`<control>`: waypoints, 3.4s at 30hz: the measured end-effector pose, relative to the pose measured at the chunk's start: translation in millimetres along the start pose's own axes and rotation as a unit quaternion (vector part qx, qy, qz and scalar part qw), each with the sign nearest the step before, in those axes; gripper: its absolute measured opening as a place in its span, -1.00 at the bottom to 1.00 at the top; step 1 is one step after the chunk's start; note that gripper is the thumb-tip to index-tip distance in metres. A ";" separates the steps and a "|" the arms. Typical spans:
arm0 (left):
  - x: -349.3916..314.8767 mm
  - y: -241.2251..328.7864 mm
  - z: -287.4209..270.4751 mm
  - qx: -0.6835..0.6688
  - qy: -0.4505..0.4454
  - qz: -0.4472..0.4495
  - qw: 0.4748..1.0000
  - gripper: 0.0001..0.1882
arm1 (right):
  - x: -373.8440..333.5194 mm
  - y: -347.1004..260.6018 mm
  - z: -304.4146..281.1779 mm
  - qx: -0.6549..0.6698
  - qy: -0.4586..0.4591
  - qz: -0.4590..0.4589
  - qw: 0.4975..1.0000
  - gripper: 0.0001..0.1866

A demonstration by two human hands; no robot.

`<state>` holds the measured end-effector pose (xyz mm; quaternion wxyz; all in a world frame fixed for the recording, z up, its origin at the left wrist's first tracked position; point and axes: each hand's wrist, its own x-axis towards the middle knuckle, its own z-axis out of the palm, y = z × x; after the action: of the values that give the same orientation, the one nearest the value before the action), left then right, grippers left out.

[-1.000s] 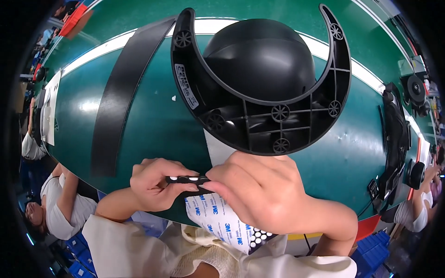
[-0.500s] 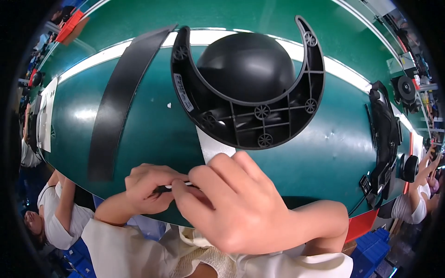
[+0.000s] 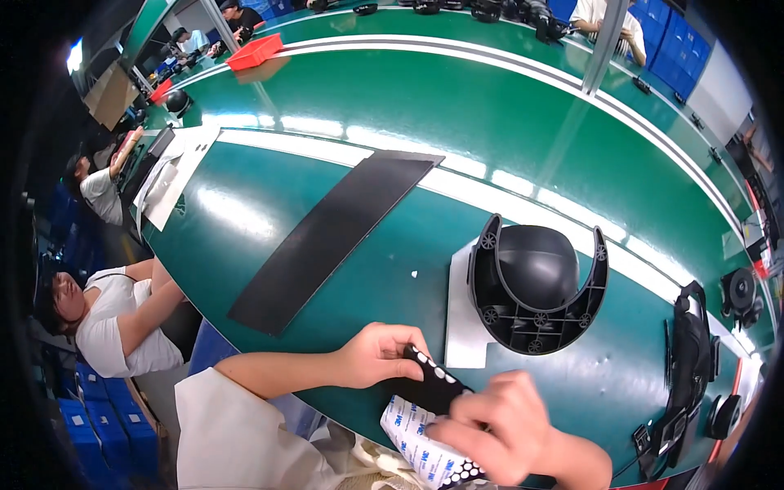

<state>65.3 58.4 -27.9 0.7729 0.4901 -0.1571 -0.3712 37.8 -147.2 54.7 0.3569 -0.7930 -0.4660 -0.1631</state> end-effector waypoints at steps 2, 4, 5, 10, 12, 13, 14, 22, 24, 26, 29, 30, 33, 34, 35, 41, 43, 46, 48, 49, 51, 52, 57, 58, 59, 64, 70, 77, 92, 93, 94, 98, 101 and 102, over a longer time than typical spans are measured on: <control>3.7 0.5 0.3 -0.003 0.000 0.012 1.000 -0.87 | 1.1 -2.1 -19.2 -0.070 0.104 0.071 0.990 -0.82; 3.3 -4.2 -3.4 0.014 0.025 0.047 0.999 -0.92 | -6.5 11.1 -37.4 0.012 0.244 0.179 0.953 -0.88; 6.0 -1.8 -2.6 0.103 0.028 0.123 0.987 -0.92 | -12.7 23.7 -48.7 -0.049 0.330 0.202 0.921 -0.77; 30.3 19.2 -10.7 0.244 0.015 0.262 0.934 -0.90 | -6.3 79.0 -30.3 0.192 0.371 0.255 0.872 -0.34; 36.1 21.6 -11.0 0.244 0.004 0.235 0.941 -0.90 | -6.4 87.1 -18.0 0.089 0.268 0.272 0.920 -0.14; 38.4 19.0 -8.1 0.220 -0.009 0.222 0.950 -0.90 | -3.0 80.6 -16.5 0.154 0.294 0.259 0.907 -0.06; 39.0 14.7 -6.5 0.231 -0.006 0.230 0.945 -0.90 | -5.0 84.6 -15.3 0.170 0.282 0.262 0.907 -0.04; 10.5 0.0 22.8 0.476 0.115 0.240 0.838 -0.84 | -17.6 71.0 -18.6 0.191 0.247 0.260 0.914 -0.05; 1.4 0.6 29.6 0.552 0.158 0.294 0.764 -0.85 | -13.5 61.5 -19.2 0.252 0.231 0.274 0.899 -0.04; -4.6 -1.2 27.5 0.576 0.171 0.319 0.733 -0.82 | -9.1 59.9 -17.8 0.217 0.214 0.265 0.915 -0.04; -4.1 -8.0 20.2 0.604 0.156 0.395 0.674 -0.81 | -1.6 58.3 -26.2 0.153 0.172 0.245 0.942 -0.09; -4.0 -9.8 18.9 0.606 0.146 0.427 0.655 -0.82 | -0.5 55.2 -32.4 0.178 0.157 0.267 0.934 -0.11; -4.8 -5.7 12.7 0.651 0.080 0.392 0.645 -0.82 | 21.1 21.9 -59.3 -0.093 0.051 0.283 0.953 -0.46; 4.2 -11.6 11.6 0.621 0.098 0.405 0.664 -0.81 | 20.1 5.2 -67.0 -0.156 0.019 0.278 0.948 -0.57; -2.8 -10.2 3.4 0.641 0.118 0.391 0.650 -0.80 | 26.8 -2.1 -61.0 -0.186 -0.014 0.242 0.952 -0.67; -21.3 -36.7 -23.9 0.696 0.098 0.235 0.672 -0.80 | 37.1 -57.0 -63.2 -0.152 -0.104 0.201 0.962 -0.69; -3.4 -29.2 -6.7 0.675 0.078 0.324 0.658 -0.80 | 29.5 -86.5 -80.5 -0.206 -0.042 0.219 0.953 -0.76; 3.6 -13.2 4.8 0.651 0.090 0.369 0.657 -0.80 | 23.8 -90.1 -93.2 -0.247 -0.031 0.171 0.953 -0.82; -4.1 -8.0 3.2 0.648 0.119 0.368 0.656 -0.80 | 23.9 -83.3 -98.7 -0.262 -0.125 0.106 0.951 -0.83; -5.9 -8.7 1.5 0.648 0.127 0.369 0.654 -0.80 | 20.8 -80.6 -101.1 -0.273 -0.170 0.078 0.944 -0.84; -3.0 -9.0 4.0 0.633 0.116 0.387 0.660 -0.81 | 13.5 -82.9 -101.0 -0.283 -0.161 0.060 0.944 -0.83; -0.2 -10.6 5.6 0.629 0.106 0.394 0.662 -0.81 | 8.6 -83.0 -99.6 -0.282 -0.152 0.030 0.947 -0.83; 1.6 -12.5 5.7 0.614 0.114 0.392 0.675 -0.82 | 4.4 -80.9 -90.8 -0.049 -0.058 0.195 0.978 -0.84; 2.6 -13.0 4.5 0.613 0.109 0.394 0.676 -0.82 | 5.6 -78.9 -95.1 -0.135 -0.144 0.080 0.977 -0.85; 1.1 -14.5 -1.3 0.600 0.109 0.402 0.682 -0.82 | 6.8 -75.9 -91.5 -0.132 -0.142 0.077 0.978 -0.85; 11.8 -15.3 -1.0 0.576 0.075 0.434 0.689 -0.83 | 7.5 -80.1 -89.8 -0.059 -0.075 0.165 0.982 -0.84; -2.5 -14.2 2.1 0.608 0.111 0.383 0.686 -0.83 | 7.7 -90.3 -86.2 -0.214 -0.024 0.206 0.955 -0.74; -1.0 -9.1 -0.7 0.566 0.067 0.422 0.705 -0.73 | 19.9 -16.1 -61.1 -0.203 -0.100 0.126 0.966 -0.63; 7.4 1.2 8.0 0.524 0.070 0.452 0.719 -0.73 | 61.4 30.7 -3.3 0.209 0.070 0.246 0.944 -0.52; 8.1 3.0 10.0 0.521 0.072 0.456 0.718 -0.74 | 60.1 31.7 -3.8 0.208 0.077 0.259 0.940 -0.54; 8.4 2.8 11.0 0.518 0.073 0.457 0.720 -0.74 | 58.8 32.0 -5.2 0.206 0.075 0.261 0.940 -0.54; 9.5 1.2 9.8 0.513 0.081 0.463 0.719 -0.80 | 57.1 35.5 -4.4 0.199 0.054 0.286 0.936 -0.57; 9.7 0.9 9.7 0.509 0.086 0.465 0.719 -0.81 | 56.7 35.5 -3.4 0.185 0.055 0.282 0.940 -0.58; 10.0 1.0 9.8 0.507 0.087 0.467 0.719 -0.82 | 56.7 35.2 -3.7 0.185 0.058 0.285 0.939 -0.59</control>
<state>66.5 45.0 -23.6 0.4941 0.7036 -0.4626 0.2164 97.3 -125.5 76.3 0.5551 -0.8018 -0.2211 -0.0117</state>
